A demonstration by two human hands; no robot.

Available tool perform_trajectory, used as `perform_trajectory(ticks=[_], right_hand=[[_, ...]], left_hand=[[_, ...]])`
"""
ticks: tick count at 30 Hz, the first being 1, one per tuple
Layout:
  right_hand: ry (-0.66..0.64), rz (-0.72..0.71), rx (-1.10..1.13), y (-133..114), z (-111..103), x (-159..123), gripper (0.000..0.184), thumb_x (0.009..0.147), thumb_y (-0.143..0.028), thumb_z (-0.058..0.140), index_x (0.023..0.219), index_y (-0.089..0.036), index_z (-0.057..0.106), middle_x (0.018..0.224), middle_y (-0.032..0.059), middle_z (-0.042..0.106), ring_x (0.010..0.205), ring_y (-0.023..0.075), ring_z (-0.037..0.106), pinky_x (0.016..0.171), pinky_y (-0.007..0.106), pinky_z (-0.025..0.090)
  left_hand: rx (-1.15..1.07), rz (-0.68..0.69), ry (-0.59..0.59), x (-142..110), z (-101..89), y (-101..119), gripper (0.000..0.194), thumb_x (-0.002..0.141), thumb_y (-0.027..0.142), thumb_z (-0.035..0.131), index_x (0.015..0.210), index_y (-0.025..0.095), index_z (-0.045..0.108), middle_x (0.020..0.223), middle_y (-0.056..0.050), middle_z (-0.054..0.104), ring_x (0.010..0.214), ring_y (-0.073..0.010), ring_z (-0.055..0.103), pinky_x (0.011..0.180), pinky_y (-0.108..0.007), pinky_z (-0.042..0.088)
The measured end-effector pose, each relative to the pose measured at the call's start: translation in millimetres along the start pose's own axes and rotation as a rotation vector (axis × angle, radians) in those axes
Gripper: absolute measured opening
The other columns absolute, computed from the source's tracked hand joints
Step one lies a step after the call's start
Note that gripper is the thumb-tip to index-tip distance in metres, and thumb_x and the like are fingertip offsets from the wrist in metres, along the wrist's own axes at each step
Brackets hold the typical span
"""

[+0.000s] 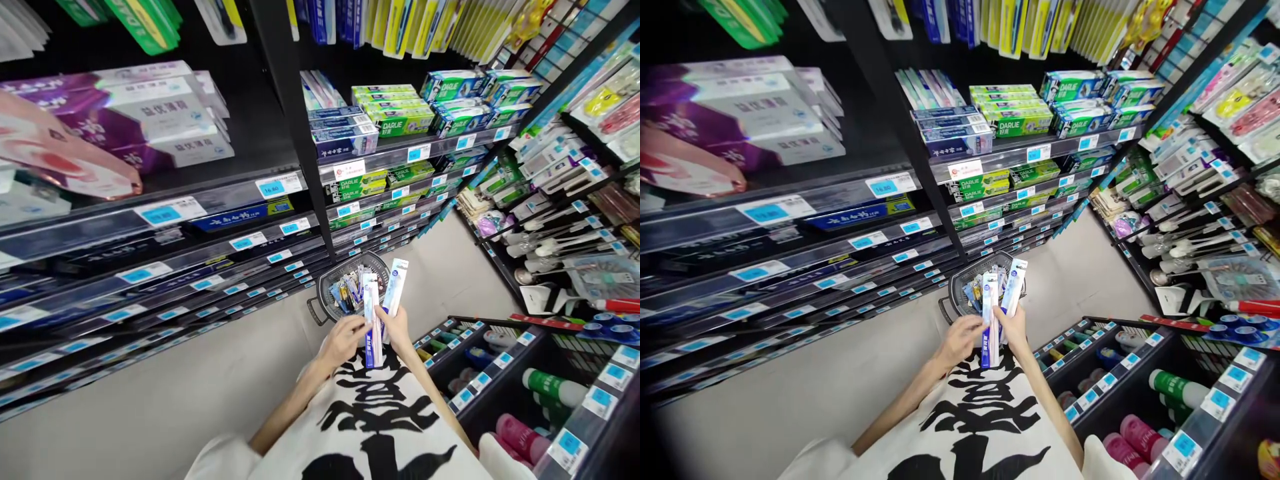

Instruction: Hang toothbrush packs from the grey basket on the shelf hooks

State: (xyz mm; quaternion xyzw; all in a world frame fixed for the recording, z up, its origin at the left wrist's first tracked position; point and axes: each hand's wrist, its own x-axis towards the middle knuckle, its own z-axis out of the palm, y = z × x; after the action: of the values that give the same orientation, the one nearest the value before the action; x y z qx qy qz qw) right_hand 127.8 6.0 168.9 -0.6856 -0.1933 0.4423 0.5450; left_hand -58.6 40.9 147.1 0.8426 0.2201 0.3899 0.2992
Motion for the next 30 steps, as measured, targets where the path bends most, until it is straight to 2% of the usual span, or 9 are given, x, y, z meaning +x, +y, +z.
perform_trajectory(ticks=[2, 4, 6, 10, 13, 17, 19, 24, 30], right_hand=[[0.013, -0.037, -0.02, -0.5, -1.9, 0.7, 0.044, 0.069, -0.045, 0.085, 0.098, -0.015, 0.07, 0.093, 0.0082, 0.076, 0.08, 0.023, 0.067, 0.077, 0.036, 0.055], [0.003, -0.057, -0.038, -1.6, -1.9, 0.0, 0.045, 0.07, -0.044, 0.084, 0.102, -0.015, 0.07, 0.096, 0.0092, 0.076, 0.081, 0.0237, 0.068, 0.078, 0.037, 0.055], [-0.022, -0.066, -0.054, -2.3, -0.3, -2.2, 0.045, 0.07, -0.043, 0.084, 0.103, -0.015, 0.07, 0.097, 0.0096, 0.077, 0.083, 0.0242, 0.068, 0.079, 0.037, 0.055], [-0.057, -0.089, -0.048, -2.1, 2.2, -8.5, 0.042, 0.073, -0.043, 0.083, 0.102, -0.016, 0.07, 0.1, 0.0089, 0.077, 0.087, 0.0242, 0.069, 0.081, 0.035, 0.055], [-0.026, -0.095, -0.015, -1.8, -0.5, -12.4, 0.039, 0.081, -0.052, 0.074, 0.098, -0.017, 0.07, 0.098, 0.0079, 0.075, 0.084, 0.0221, 0.068, 0.076, 0.032, 0.054], [-0.093, -0.017, 0.069, -0.2, -7.6, -17.4, 0.049, 0.089, -0.065, 0.059, 0.094, -0.017, 0.067, 0.077, 0.0043, 0.072, 0.054, 0.0157, 0.058, 0.054, 0.029, 0.048], [-0.133, 0.008, 0.068, 1.6, -10.0, -20.1, 0.05, 0.089, -0.067, 0.057, 0.094, -0.018, 0.066, 0.067, 0.0023, 0.068, 0.047, 0.0146, 0.054, 0.048, 0.028, 0.045], [-0.16, 0.022, 0.078, 7.9, -10.0, -25.2, 0.048, 0.084, -0.067, 0.064, 0.09, -0.019, 0.065, 0.073, 0.0027, 0.07, 0.046, 0.0144, 0.056, 0.045, 0.027, 0.045], [-0.206, 0.086, 0.073, 9.5, -11.1, -26.4, 0.049, 0.081, -0.066, 0.068, 0.094, -0.019, 0.067, 0.063, -0.0006, 0.063, 0.048, 0.0162, 0.059, 0.044, 0.027, 0.048]], left_hand=[[-0.206, -0.375, 0.112, 2.8, 3.0, -2.7, 0.042, 0.099, 0.021, 0.051, 0.14, 0.026, 0.055, 0.125, -0.012, 0.066, 0.117, -0.0251, 0.063, 0.098, -0.044, 0.055], [-0.51, -0.688, 0.098, 9.8, 7.9, -5.5, 0.043, 0.098, 0.035, 0.055, 0.14, 0.023, 0.054, 0.12, -0.012, 0.068, 0.107, -0.025, 0.068, 0.089, -0.041, 0.059], [-0.755, -0.836, 0.041, 18.8, 14.3, -6.5, 0.043, 0.093, 0.043, 0.063, 0.129, 0.019, 0.061, 0.109, -0.01, 0.071, 0.097, -0.0238, 0.07, 0.081, -0.036, 0.059], [-0.851, -0.884, 0.086, 34.1, 27.8, 0.6, 0.04, 0.076, 0.039, 0.083, 0.105, 0.016, 0.068, 0.103, -0.009, 0.074, 0.096, -0.0235, 0.07, 0.086, -0.033, 0.056], [-0.867, -0.901, 0.162, 39.5, 32.1, 7.5, 0.042, 0.073, 0.037, 0.085, 0.105, 0.016, 0.067, 0.105, -0.01, 0.075, 0.098, -0.0242, 0.07, 0.089, -0.034, 0.055], [-0.84, -0.886, 0.202, 41.5, 27.5, 6.7, 0.042, 0.076, 0.036, 0.083, 0.109, 0.016, 0.067, 0.109, -0.01, 0.075, 0.102, -0.0252, 0.071, 0.094, -0.035, 0.054], [-0.807, -0.881, 0.217, 42.0, 24.0, 3.8, 0.042, 0.077, 0.036, 0.081, 0.111, 0.016, 0.067, 0.111, -0.01, 0.075, 0.104, -0.0256, 0.07, 0.094, -0.035, 0.054], [-0.748, -0.913, 0.241, 41.5, 22.8, 0.5, 0.047, 0.074, 0.035, 0.083, 0.113, 0.016, 0.066, 0.11, -0.012, 0.075, 0.101, -0.026, 0.072, 0.09, -0.036, 0.055], [-0.751, -0.927, 0.251, 35.4, 28.8, 1.0, 0.044, 0.071, 0.036, 0.085, 0.107, 0.016, 0.069, 0.105, -0.012, 0.077, 0.094, -0.0255, 0.073, 0.087, -0.036, 0.056]])
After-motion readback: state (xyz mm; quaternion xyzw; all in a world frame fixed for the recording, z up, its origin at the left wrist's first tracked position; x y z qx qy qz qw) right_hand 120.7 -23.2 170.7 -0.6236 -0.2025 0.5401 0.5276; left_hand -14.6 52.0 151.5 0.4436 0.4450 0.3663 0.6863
